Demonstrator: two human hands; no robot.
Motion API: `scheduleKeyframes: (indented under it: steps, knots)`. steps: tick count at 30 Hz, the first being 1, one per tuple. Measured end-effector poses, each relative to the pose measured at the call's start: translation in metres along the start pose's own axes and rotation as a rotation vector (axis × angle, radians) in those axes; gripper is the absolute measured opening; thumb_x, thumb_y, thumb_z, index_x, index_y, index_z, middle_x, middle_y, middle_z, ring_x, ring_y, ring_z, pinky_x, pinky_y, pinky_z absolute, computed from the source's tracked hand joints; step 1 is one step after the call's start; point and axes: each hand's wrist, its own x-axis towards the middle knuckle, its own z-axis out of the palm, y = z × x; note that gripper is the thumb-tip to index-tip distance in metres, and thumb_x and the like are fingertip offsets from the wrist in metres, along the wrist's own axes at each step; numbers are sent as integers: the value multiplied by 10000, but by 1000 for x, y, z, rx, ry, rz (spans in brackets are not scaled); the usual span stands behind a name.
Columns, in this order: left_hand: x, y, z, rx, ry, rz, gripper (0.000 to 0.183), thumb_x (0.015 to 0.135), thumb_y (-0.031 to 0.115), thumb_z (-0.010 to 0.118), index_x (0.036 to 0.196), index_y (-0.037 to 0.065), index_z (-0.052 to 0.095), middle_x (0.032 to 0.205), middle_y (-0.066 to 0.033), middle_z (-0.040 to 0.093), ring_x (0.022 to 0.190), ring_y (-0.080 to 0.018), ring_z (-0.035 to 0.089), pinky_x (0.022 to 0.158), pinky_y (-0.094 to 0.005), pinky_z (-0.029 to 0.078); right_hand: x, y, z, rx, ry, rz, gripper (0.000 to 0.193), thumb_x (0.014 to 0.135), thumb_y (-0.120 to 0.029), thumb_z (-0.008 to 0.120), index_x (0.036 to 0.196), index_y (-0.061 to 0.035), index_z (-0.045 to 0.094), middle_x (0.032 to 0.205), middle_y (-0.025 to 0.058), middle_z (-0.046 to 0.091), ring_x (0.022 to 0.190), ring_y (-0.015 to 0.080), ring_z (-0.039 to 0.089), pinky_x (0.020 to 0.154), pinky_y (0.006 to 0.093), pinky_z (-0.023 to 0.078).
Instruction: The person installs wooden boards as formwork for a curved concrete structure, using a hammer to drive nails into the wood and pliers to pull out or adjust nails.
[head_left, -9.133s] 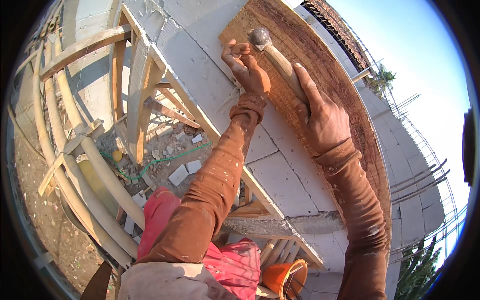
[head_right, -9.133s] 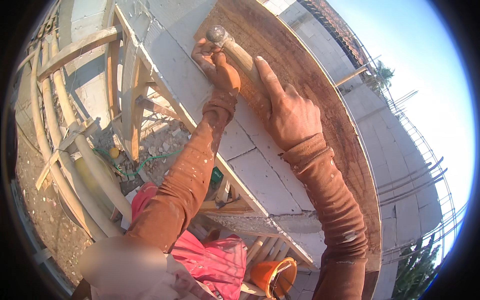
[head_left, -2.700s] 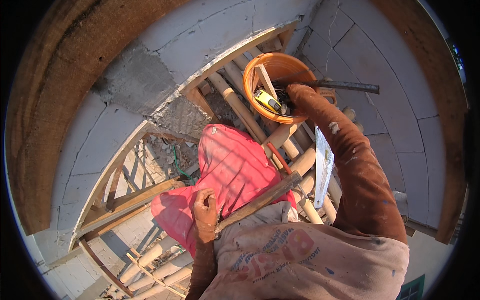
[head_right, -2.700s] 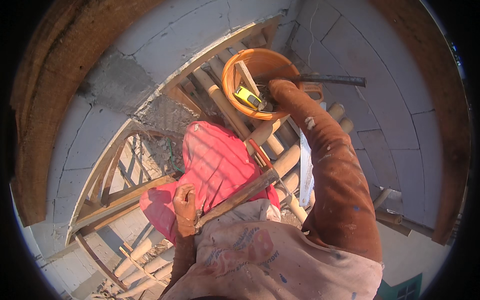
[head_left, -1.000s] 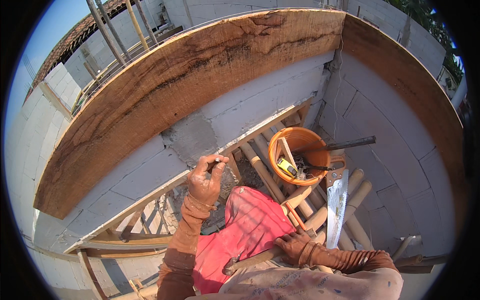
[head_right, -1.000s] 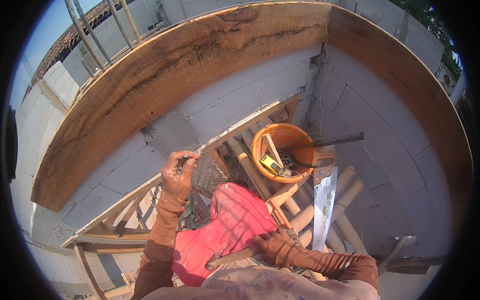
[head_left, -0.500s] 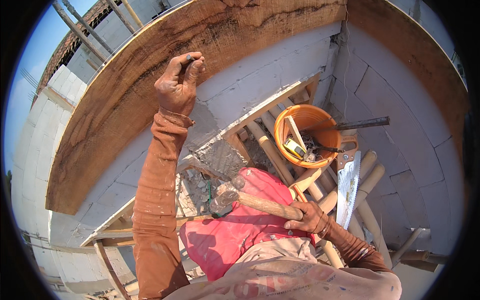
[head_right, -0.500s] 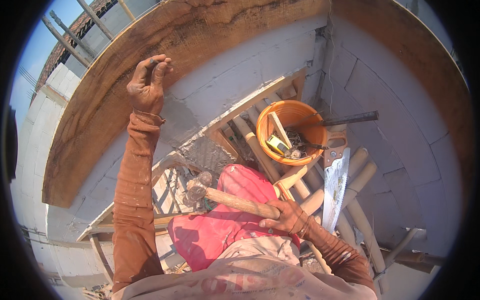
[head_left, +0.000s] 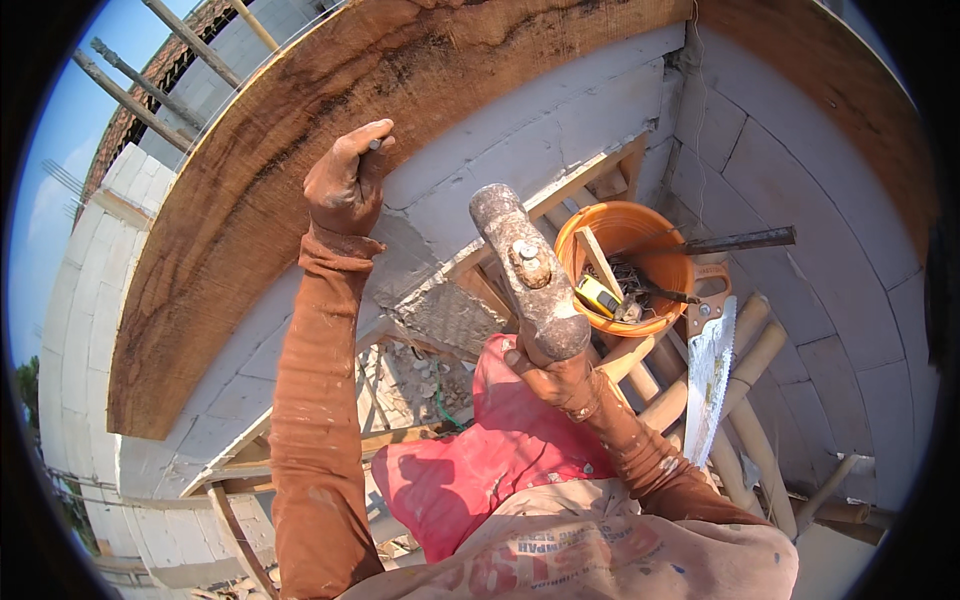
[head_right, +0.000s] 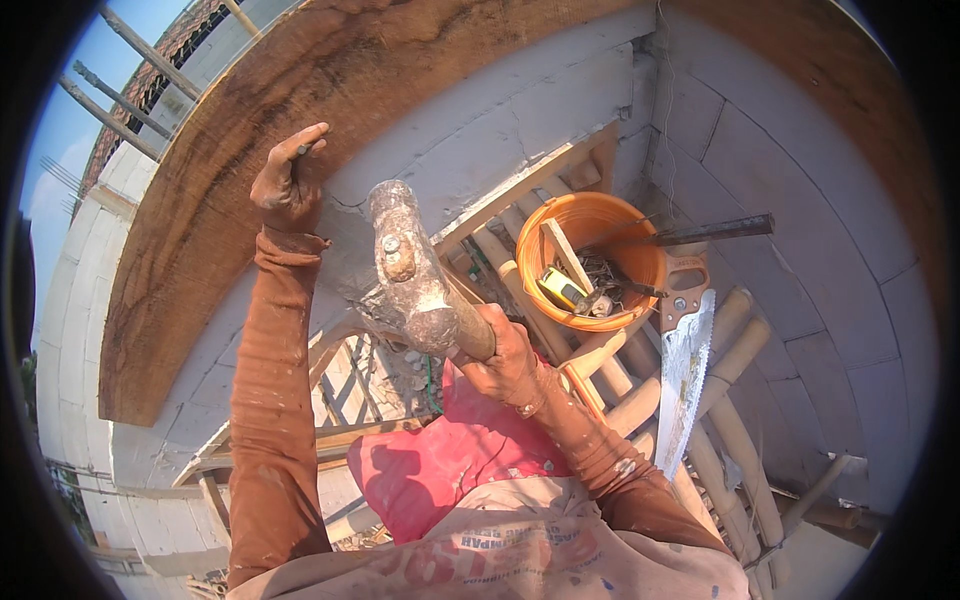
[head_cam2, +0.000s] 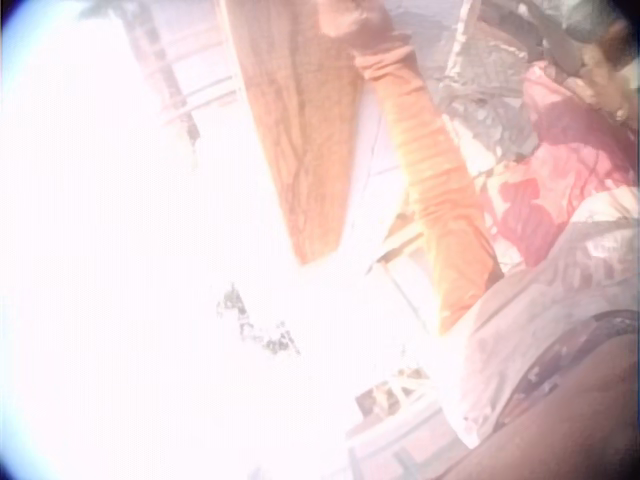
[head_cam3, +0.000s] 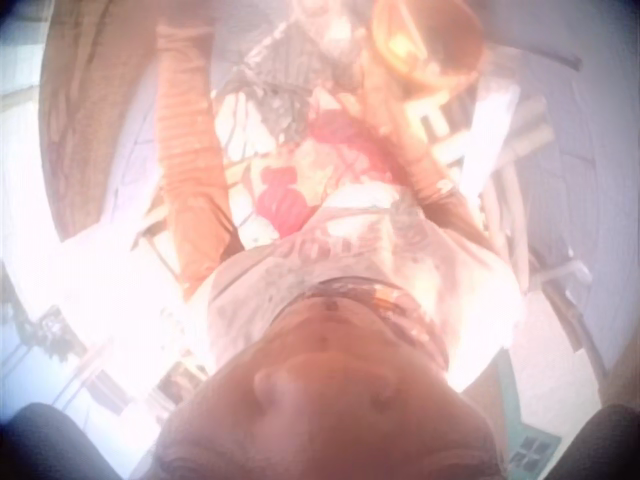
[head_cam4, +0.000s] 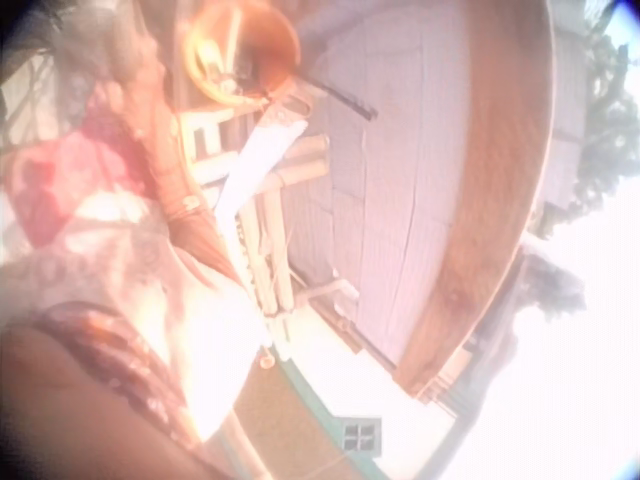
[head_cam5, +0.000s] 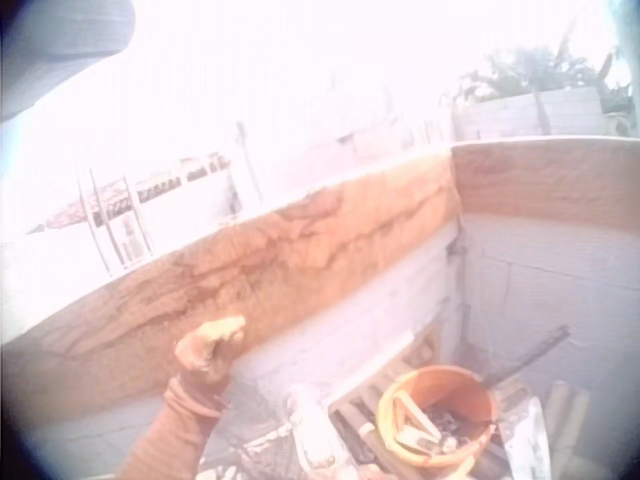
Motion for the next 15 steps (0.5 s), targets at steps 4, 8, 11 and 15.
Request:
scheduleKeyframes:
  steps: [4,8,11,15]
  knots:
    - [-2,-4,5,-35,11,41,144,821,8,668,955,41,630,909,-108,693,823,-208,689,687,-279,547,9,3,16,295,66,37,535,752,-197,729,1159,23,460,858,147,637,771,272,670,668,343,507]
    - [-4,-5,7,-73,83,0,147,823,7,665,959,41,622,914,-112,692,819,-204,689,683,-279,546,16,7,11,250,-34,83,530,783,-273,690,1160,29,471,861,155,633,744,274,658,665,337,506]
    - [-1,-1,7,-65,84,-25,139,826,14,664,955,45,623,914,-110,692,812,-199,690,679,-278,546,18,7,12,221,-48,45,517,800,-298,669,1151,30,478,852,151,629,732,271,654,658,334,505]
    - [-3,-3,10,-62,100,-5,134,836,27,655,963,60,629,916,-109,693,808,-199,691,666,-282,549,16,7,18,253,-22,49,503,817,-305,659,1147,29,480,843,143,628,733,261,654,648,326,506]
